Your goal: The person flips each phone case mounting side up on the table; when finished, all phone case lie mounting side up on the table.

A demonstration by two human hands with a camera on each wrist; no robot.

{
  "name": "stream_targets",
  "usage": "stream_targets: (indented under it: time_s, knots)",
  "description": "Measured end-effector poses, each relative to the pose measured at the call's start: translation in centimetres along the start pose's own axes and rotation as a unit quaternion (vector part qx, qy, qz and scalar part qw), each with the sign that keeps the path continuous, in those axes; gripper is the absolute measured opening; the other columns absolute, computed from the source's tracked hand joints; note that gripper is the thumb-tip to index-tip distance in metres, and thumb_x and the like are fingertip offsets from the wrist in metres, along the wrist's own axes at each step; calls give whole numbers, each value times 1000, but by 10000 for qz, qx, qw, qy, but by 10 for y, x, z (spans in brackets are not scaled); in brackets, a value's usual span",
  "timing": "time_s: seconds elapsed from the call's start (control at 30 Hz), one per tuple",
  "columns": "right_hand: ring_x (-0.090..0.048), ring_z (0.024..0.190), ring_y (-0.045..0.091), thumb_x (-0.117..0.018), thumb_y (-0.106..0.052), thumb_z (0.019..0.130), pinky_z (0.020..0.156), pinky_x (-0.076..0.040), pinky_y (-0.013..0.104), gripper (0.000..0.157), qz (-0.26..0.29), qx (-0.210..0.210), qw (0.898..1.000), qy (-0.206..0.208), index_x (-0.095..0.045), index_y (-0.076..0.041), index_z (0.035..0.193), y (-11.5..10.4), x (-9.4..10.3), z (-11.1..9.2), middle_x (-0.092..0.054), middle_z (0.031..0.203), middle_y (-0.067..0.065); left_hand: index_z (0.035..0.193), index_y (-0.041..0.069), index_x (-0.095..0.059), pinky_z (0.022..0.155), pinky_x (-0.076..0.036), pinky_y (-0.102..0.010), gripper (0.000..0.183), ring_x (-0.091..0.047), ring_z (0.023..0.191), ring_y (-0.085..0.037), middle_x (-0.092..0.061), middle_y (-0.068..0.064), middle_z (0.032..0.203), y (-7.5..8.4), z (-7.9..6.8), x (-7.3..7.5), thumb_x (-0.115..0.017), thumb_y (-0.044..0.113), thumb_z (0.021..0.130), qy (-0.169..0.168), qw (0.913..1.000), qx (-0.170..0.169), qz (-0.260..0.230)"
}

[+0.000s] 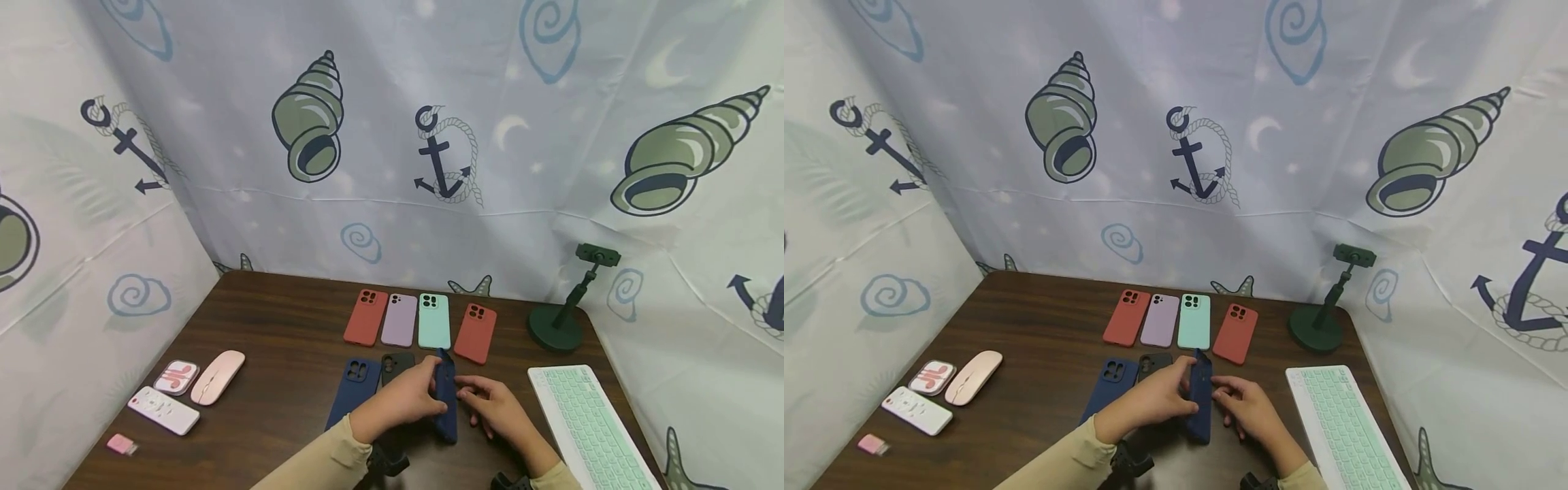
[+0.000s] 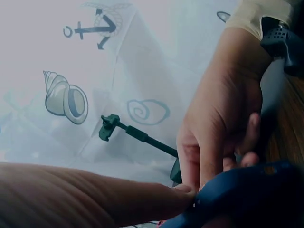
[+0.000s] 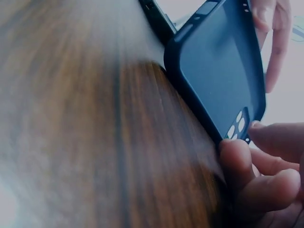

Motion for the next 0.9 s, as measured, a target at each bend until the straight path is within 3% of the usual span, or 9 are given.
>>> stream_targets:
  time_s: [0.2, 0.27, 0.33, 0.43, 0.6, 0.67, 0.9]
  knots:
    - [-61, 55, 17, -64, -28, 100, 38, -46, 34, 40, 370, -216, 9987, 276, -60, -19, 139, 5, 7, 0, -71, 111, 12, 155, 8, -37, 74, -51, -32, 85, -62, 82, -9, -68, -2, 103, -8, 8, -1, -83, 24, 85, 105, 9988, 10, 484]
    - [-61, 56, 19, -63, -27, 101, 38, -47, 34, 41, 534, -256, 9975, 384, -59, -17, 140, 5, 9, 0, -69, 113, 14, 155, 9, -38, 88, -53, -36, 84, -66, 101, -14, -69, -6, 117, -7, 10, -2, -82, 28, 86, 171, 9951, -128, 961]
    - [-61, 56, 19, -63, -27, 101, 39, -47, 33, 41, 649, -311, 9961, 517, -59, -16, 140, 6, 11, -1, -68, 112, 15, 156, 9, -39, 102, -50, -41, 84, -63, 120, -21, -66, -9, 132, -7, 12, -4, -81, 34, 87, 244, 9878, -279, 1516]
    - [-59, 54, 20, -63, -26, 101, 38, -46, 33, 40, 732, -358, 9940, 726, -59, -17, 140, 6, 14, -2, -65, 110, 17, 155, 7, -41, 113, -43, -43, 84, -53, 135, -28, -58, -12, 146, -7, 14, -9, -77, 43, 88, 385, 9680, -506, 2426]
    - [-58, 51, 21, -66, -22, 99, 37, -44, 34, 38, 683, -437, 9917, 994, -61, -23, 137, 7, 17, -2, -63, 106, 16, 145, 5, -54, 92, -49, -33, 78, -52, 105, -21, -64, -9, 129, -10, 16, -14, -78, 50, 85, 701, 9368, -686, 3358]
    - [-58, 51, 22, -66, -20, 99, 36, -44, 34, 38, 643, -456, 9911, 1069, -61, -24, 136, 8, 17, -1, -63, 105, 15, 141, 6, -58, 86, -49, -30, 75, -47, 97, -19, -63, -8, 121, -11, 16, -14, -78, 51, 84, 805, 9305, -753, 3494]
    - [-58, 51, 21, -67, -18, 98, 36, -44, 35, 40, 520, -440, 9914, 1117, -60, -22, 137, 6, 17, -2, -62, 104, 15, 141, 7, -59, 85, -49, -29, 74, -45, 96, -18, -60, -7, 119, -12, 16, -15, -76, 52, 86, 737, 9305, -931, 3465]
Point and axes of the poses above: each hand's wrist, its own z-axis towards the middle knuckle, its own x-axis out of the back of the hand, y = z × x, the point moved 9 cm from there along z, towards the middle knuckle
